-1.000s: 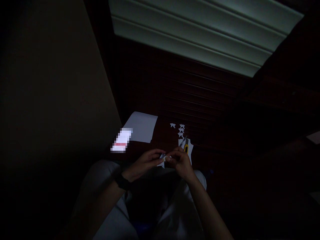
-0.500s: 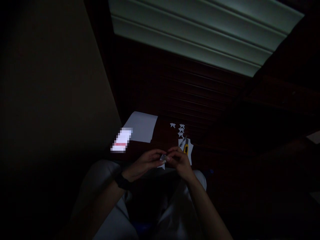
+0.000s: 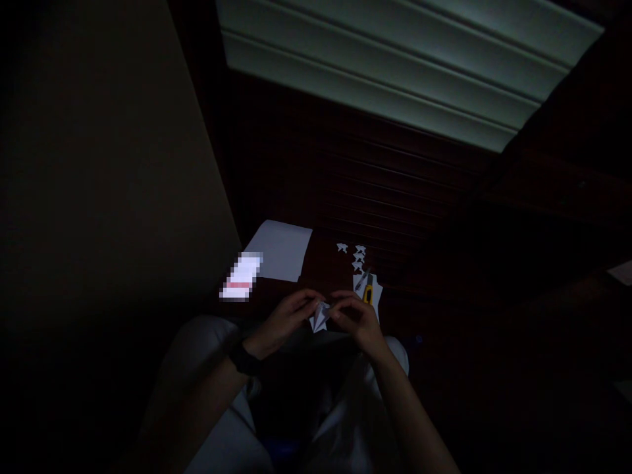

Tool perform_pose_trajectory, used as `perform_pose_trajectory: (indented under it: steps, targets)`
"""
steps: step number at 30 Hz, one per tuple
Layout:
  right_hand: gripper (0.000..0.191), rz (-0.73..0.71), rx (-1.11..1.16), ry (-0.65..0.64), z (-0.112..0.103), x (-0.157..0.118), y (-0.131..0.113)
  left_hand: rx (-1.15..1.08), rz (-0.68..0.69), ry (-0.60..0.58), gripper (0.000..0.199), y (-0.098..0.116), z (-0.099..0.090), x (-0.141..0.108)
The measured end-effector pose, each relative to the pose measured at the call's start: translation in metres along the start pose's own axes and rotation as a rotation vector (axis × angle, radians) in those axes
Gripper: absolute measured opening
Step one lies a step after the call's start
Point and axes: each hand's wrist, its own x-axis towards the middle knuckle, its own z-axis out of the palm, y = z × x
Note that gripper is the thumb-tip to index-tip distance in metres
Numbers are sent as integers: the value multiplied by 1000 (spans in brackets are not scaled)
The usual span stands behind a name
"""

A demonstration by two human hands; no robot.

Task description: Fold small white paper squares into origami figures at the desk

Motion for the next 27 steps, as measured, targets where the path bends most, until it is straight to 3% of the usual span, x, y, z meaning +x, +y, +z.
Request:
perform_pose_trajectory:
  steps: [5,7,14,20,27]
  targets:
    - [18,39,21,201,8,-3,8,9,-16,24,26,1,1,-1]
    - [17,49,-26,227,10,-4,11,10,-17,20,25,1,1,-1]
    - [26,150,31,145,12,-6,9,23,-17,-3,24,1,3,-1]
    - [23,180,126,169,18,-6,9,45,6,-22,22,-1,6,0]
    - [17,62,61,124,16,-6,6,68,12,-16,22,-6,5,0]
